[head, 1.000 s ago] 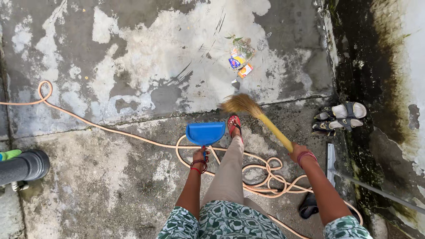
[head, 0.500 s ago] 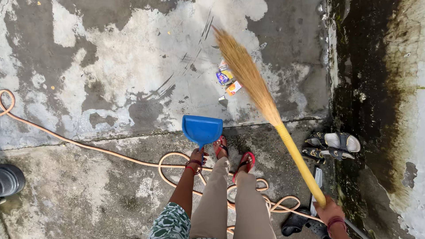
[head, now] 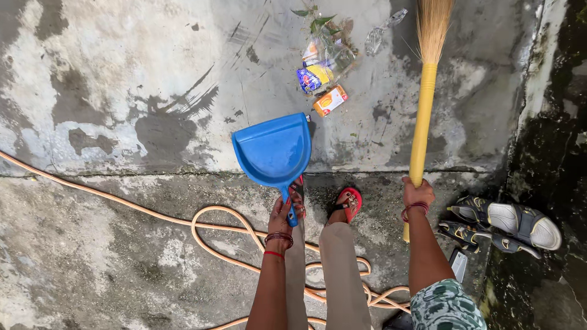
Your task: The person sweeps debris and trash across a concrete outdoor floor using a straw broom, then collects the waste into a blue dustpan by hand.
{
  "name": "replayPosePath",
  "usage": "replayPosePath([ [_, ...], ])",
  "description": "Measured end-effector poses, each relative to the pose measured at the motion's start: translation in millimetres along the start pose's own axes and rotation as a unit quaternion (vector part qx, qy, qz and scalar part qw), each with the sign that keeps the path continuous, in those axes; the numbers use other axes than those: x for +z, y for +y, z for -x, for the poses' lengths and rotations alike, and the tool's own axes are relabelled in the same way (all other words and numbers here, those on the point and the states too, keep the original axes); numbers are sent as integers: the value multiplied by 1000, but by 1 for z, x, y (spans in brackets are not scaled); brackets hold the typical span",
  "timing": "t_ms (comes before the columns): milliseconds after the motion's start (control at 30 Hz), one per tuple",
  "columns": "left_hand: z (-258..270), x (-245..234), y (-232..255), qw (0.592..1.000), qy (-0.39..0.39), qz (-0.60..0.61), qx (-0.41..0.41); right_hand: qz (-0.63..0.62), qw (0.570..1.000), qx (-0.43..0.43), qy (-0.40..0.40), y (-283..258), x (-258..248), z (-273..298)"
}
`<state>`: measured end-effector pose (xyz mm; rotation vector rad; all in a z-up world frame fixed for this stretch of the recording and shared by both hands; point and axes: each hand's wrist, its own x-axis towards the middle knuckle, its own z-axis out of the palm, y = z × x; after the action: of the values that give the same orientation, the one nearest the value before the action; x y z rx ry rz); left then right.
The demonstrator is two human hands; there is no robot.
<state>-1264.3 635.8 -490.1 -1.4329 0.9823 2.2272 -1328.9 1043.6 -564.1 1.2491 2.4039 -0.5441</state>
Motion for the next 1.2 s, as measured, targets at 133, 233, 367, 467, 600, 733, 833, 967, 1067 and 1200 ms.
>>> replayPosePath([
  [133,-38,-9,-26,993,-69,14,90,76,996,21,-35,36,68,-42],
  [233,-76,-9,-34,997,-8,-10,76,127,988,68,-58,41,110,-64],
  [367,-96,8,3,997,32,-23,69,209,936,-285,5,-26,149,-74],
  [467,-98,29,28,994,31,-32,99,224,866,-443,-49,-114,192,-77],
  [600,-110,37,52,992,26,-29,124,301,755,-582,-34,-217,260,-84],
  [733,-127,37,51,993,33,-9,109,401,695,-596,-30,-250,291,-99],
  [833,-135,37,47,995,35,-18,97,423,684,-592,-41,-249,277,-104],
  [967,-136,27,51,996,36,-20,81,189,816,-539,-87,-277,218,-99],
  [1067,-143,21,48,996,28,-28,84,138,827,-545,-31,-325,194,-118],
  [1200,-149,11,47,990,47,-123,43,186,865,-437,-164,-380,202,-159],
])
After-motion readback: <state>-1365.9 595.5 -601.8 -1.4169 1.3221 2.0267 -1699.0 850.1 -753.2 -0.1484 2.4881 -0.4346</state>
